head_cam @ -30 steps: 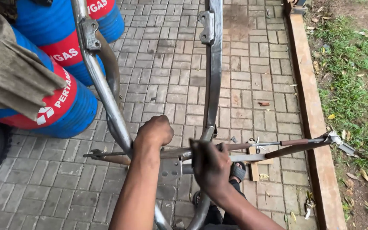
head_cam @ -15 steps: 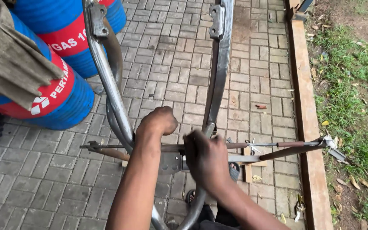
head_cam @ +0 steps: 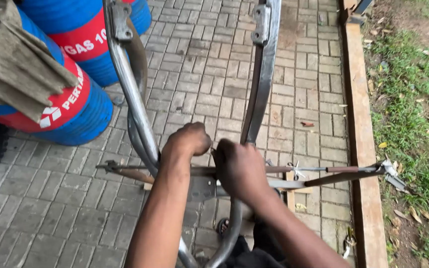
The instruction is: The person scrapes a metal frame with a flat metal tool, repeatedly rubbing the tool along the frame's surface to remove residue or rust. The person holds the frame steady with one hand while scraping with the other.
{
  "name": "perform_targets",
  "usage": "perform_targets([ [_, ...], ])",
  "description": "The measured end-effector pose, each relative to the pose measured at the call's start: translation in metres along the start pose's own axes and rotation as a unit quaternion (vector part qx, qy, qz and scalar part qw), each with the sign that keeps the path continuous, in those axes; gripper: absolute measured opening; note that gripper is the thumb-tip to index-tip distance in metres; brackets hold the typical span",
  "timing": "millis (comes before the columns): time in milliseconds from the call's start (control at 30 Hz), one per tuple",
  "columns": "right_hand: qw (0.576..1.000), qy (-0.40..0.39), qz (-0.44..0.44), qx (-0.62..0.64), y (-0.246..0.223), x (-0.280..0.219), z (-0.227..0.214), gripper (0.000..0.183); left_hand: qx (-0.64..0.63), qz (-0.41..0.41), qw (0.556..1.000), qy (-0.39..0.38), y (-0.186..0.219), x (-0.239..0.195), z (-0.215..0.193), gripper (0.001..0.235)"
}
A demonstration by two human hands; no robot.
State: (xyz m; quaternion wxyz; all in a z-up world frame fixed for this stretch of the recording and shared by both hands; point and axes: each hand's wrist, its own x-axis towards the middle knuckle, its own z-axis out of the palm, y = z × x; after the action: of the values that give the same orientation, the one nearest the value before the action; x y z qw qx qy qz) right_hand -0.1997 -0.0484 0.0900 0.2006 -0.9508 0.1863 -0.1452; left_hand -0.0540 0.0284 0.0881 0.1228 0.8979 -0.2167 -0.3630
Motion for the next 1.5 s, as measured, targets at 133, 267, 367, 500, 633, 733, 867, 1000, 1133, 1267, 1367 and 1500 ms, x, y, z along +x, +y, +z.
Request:
perform_targets([
  [133, 0.996, -0.076, 0.032, 0.018, -0.005, -0.002, -0.013, 0.015, 0.012, -0.002, 1.000, 0.024, -0.001, 0.015, -0.011, 0.050],
  [267, 0.998, -0.061, 0.009, -0.019, 0.012, 0.016, 0.002, 0.009, 0.018, -0.004, 1.000, 0.002, 0.002, 0.005, -0.014, 0.050],
  [367, 0.995, -0.050, -0.042, -0.077, 0.018, 0.024, 0.021, 0.021, 0.023, -0.013, 1.000, 0.006, 0.008, -0.012, -0.022, 0.051],
  [500, 0.998, -0.025, -0.051, 0.010, 0.007, -0.007, 0.000, 0.017, 0.031, -0.074, 0.997, -0.018, 0.017, 0.006, -0.021, 0.049],
  [633, 0.997, -0.072, -0.019, -0.034, 0.021, 0.003, 0.005, 0.018, 0.015, -0.040, 0.999, -0.019, 0.010, -0.004, -0.017, 0.044],
  [733, 0.991, -0.106, -0.031, -0.082, 0.025, 0.016, 0.011, 0.016, 0.014, 0.000, 1.000, -0.007, 0.004, -0.007, -0.006, 0.049],
  [867, 0.989, -0.122, -0.033, -0.072, -0.001, 0.007, -0.010, 0.014, 0.016, 0.004, 1.000, 0.008, 0.005, 0.015, -0.010, 0.050],
  [1000, 0.990, -0.117, -0.018, -0.082, 0.031, 0.013, -0.003, 0.016, 0.015, 0.004, 1.000, 0.006, -0.004, 0.018, -0.001, 0.050],
  [1133, 0.988, -0.118, 0.022, -0.096, 0.014, 0.021, -0.007, 0.017, 0.013, 0.012, 1.000, 0.003, 0.006, 0.017, -0.009, 0.050],
  [1267, 0.985, -0.156, 0.018, -0.075, 0.015, 0.021, -0.004, 0.023, 0.039, 0.006, 0.999, 0.009, -0.002, 0.011, -0.006, 0.049],
  [1367, 0.988, -0.103, 0.035, -0.107, 0.065, 0.027, 0.004, 0.012, 0.011, 0.014, 1.000, -0.007, -0.001, 0.022, 0.007, 0.050],
  [1500, 0.980, -0.140, -0.033, -0.138, 0.024, 0.018, 0.007, 0.022, -0.008, 0.026, 1.000, 0.001, 0.006, 0.017, -0.006, 0.051],
])
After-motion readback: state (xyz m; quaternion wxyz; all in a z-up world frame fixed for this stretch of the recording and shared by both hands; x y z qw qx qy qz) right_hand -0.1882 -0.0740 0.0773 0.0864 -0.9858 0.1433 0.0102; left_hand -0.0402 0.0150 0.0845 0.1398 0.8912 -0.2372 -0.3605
